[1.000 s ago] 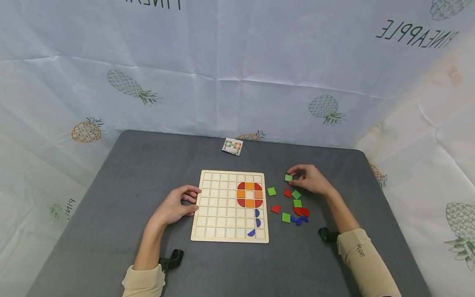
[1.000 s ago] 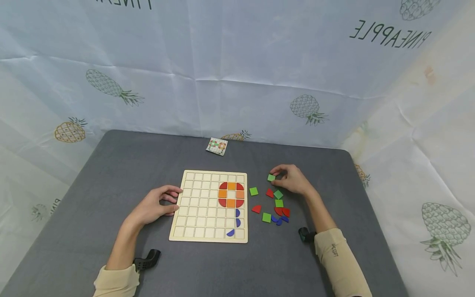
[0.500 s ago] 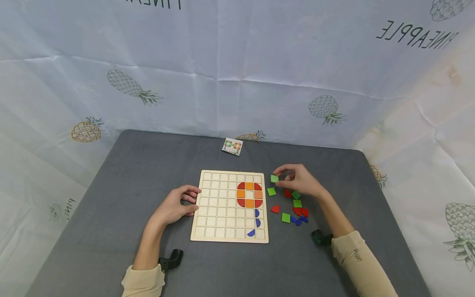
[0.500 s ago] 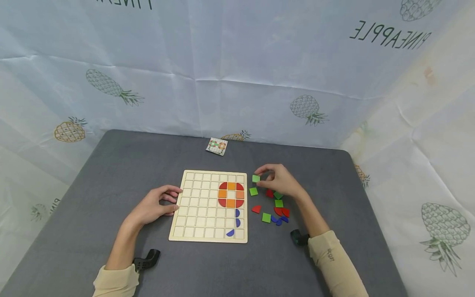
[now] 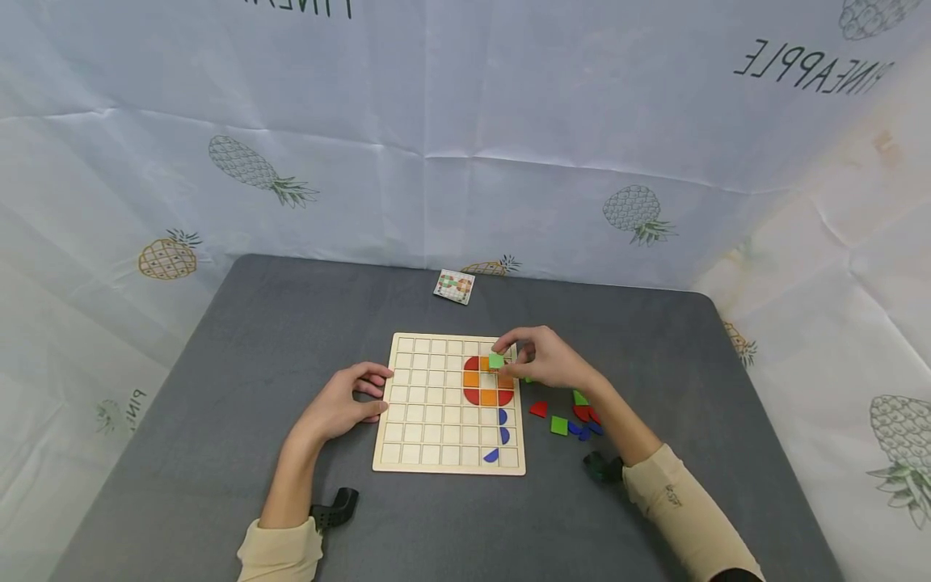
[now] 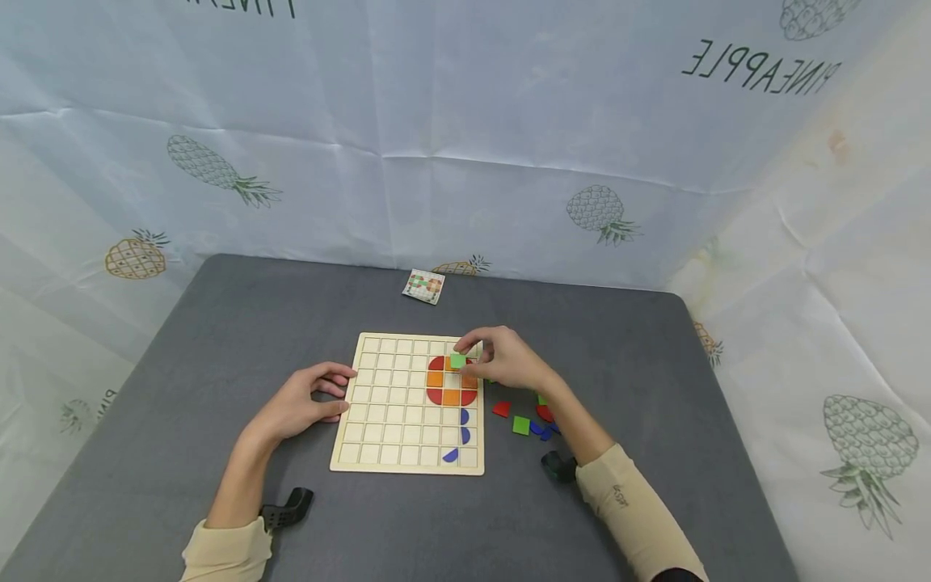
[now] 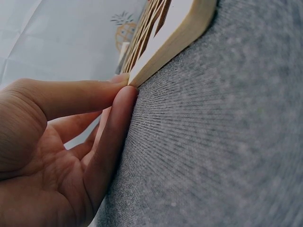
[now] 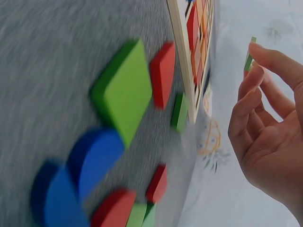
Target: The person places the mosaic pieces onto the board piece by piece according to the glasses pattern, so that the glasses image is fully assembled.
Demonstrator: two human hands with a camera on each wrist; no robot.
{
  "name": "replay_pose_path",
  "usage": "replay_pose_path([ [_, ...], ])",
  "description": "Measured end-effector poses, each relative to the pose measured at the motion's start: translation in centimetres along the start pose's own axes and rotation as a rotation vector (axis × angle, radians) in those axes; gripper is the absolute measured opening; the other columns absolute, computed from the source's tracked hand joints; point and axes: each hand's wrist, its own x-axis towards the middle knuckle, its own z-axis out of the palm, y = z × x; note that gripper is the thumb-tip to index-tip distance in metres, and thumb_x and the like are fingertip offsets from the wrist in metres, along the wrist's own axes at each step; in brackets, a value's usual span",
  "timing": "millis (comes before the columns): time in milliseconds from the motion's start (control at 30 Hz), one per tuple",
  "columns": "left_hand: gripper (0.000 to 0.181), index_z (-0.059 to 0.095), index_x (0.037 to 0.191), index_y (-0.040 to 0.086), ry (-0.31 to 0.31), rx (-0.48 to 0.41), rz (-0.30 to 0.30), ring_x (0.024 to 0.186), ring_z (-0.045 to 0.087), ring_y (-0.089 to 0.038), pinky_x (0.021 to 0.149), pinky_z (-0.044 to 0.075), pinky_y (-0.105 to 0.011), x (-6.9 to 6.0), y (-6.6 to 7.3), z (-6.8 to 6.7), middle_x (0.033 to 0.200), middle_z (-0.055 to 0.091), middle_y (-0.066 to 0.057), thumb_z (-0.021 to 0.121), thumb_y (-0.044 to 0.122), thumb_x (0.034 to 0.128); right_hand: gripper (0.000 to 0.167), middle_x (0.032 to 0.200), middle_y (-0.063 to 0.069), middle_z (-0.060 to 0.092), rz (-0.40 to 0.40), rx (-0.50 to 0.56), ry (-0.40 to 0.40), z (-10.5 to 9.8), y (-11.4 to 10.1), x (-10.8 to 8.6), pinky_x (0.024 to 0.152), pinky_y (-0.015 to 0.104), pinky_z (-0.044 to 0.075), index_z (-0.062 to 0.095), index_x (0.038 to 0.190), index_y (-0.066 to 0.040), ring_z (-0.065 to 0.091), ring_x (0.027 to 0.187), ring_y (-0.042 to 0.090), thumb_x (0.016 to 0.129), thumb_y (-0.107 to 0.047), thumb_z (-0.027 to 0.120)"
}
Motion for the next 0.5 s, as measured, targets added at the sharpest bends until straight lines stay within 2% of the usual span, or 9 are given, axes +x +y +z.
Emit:
replay_pose_path([
  [133,0.049,0.064,0.139,-0.003,0.003,0.006,0.0,0.109,0.064,-0.029,0.074,0.067,-0.031,0.0,0.1,0.0,0.128,0.06,-0.024,0.077,-0.008,0.0926,0.03,0.113,0.011,0.076,-0.02,-0.005,-0.035,1.1,-0.7,1.1,0.058,0.023,0.047,0.078,0.123,-0.01,0.06,0.065,0.012,0.094,-0.012,0.085],
  [200,0.049,0.064,0.14,-0.003,0.003,0.007,0.0,0.11,0.064,-0.03,0.074,0.067,-0.031,0.0,0.1,0.0,0.128,0.06,-0.024,0.077,-0.008,0.0928,0.028,0.106,0.009,0.077,-0.029,-0.014,-0.051,1.7,-1.0,1.7,0.058,0.022,0.047,0.078,0.121,-0.012,0.058,0.063,0.011,0.094,-0.013,0.085],
  [300,0.049,0.064,0.14,-0.003,0.001,0.01,0.001,0.11,0.064,-0.03,0.074,0.067,-0.031,-0.1,0.1,0.0,0.128,0.06,-0.024,0.077,-0.007,0.093,0.026,0.087,0.01,0.074,-0.047,-0.041,-0.077,2.4,-1.3,2.6,0.056,0.021,0.046,0.079,0.12,-0.012,0.053,0.058,0.01,0.094,-0.013,0.085],
  [367,0.049,0.063,0.14,-0.003,-0.001,0.01,0.001,0.11,0.064,-0.03,0.074,0.067,-0.031,-0.1,0.2,0.0,0.128,0.06,-0.024,0.077,-0.008,0.0931,0.027,0.085,0.009,0.073,-0.056,-0.068,-0.09,2.9,-1.5,3.0,0.056,0.021,0.047,0.078,0.12,-0.011,0.051,0.056,0.008,0.094,-0.014,0.085],
  [500,0.049,0.063,0.14,-0.003,-0.004,0.002,-0.002,0.11,0.064,-0.03,0.074,0.067,-0.031,-0.1,0.1,0.0,0.129,0.06,-0.025,0.077,-0.008,0.0931,0.027,0.099,0.004,0.078,-0.05,-0.135,-0.105,3.7,-1.9,3.7,0.059,0.021,0.049,0.078,0.12,-0.012,0.056,0.06,0.007,0.094,-0.017,0.085],
])
